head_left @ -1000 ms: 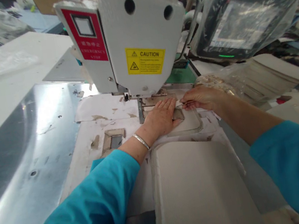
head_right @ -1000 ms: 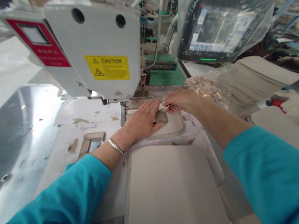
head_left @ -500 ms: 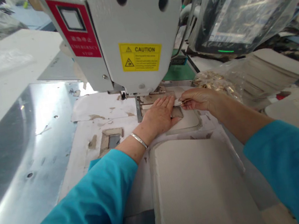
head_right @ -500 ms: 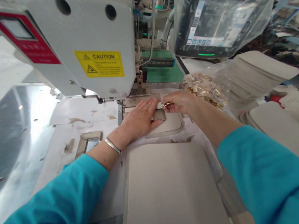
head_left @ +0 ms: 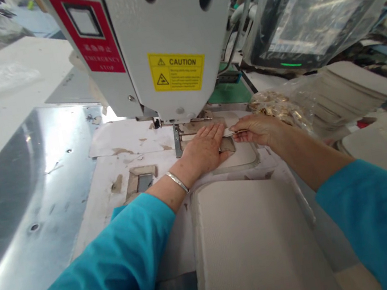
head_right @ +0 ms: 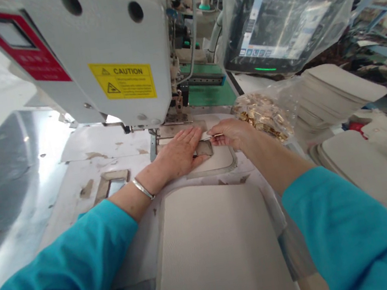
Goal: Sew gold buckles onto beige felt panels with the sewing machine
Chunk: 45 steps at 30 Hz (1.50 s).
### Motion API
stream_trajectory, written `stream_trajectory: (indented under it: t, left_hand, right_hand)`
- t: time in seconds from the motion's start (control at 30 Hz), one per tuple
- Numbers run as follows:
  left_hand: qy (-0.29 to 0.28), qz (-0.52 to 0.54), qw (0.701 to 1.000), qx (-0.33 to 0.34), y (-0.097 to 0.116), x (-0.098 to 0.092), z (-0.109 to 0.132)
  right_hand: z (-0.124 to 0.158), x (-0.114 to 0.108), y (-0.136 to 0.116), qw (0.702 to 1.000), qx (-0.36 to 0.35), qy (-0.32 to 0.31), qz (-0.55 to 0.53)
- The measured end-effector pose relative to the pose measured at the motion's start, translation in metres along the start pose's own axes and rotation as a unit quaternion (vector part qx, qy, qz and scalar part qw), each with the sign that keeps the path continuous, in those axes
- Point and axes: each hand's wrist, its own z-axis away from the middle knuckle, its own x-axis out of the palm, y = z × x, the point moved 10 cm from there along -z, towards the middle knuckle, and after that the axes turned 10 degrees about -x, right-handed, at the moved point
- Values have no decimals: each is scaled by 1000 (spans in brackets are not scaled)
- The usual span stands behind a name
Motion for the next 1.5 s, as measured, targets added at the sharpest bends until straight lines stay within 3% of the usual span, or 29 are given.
stream_trajectory:
  t: [0.23, 0.47, 0.6, 0.77, 0.87, 1.03, 1.17, 1.3, 1.5]
  left_hand:
    - [-8, -12, 1000, -4, 1, 1, 0]
    - [6, -10, 1000, 2, 1, -1, 0]
    - [22, -21, 999, 10, 1, -2, 1]
    - [32, -57, 996, 60, 15, -2, 8]
    - [55, -86, 992, 73, 26, -3, 10]
    - [72, -94, 993, 28, 35, -9, 6]
    - [66, -87, 993, -34, 22, -17, 13]
    - [76, -94, 989, -86, -8, -28, 36]
    - [95, -123, 982, -106, -34, -30, 58]
  right_hand:
    - [5, 2, -4, 999, -2, 11, 31]
    - [4, -4, -6, 985, -29, 55, 159]
    - [-1, -5, -6, 966, -25, 28, 255]
    - [-1, 2, 2, 974, 15, -54, 218]
    - [-2, 5, 4, 978, 22, -66, 197]
    - [-5, 8, 8, 983, 17, -72, 165]
    - [-5, 5, 13, 986, 19, -76, 146]
    - [-5, 4, 14, 987, 9, -77, 144]
    - [-2, 2, 11, 984, -9, -63, 169]
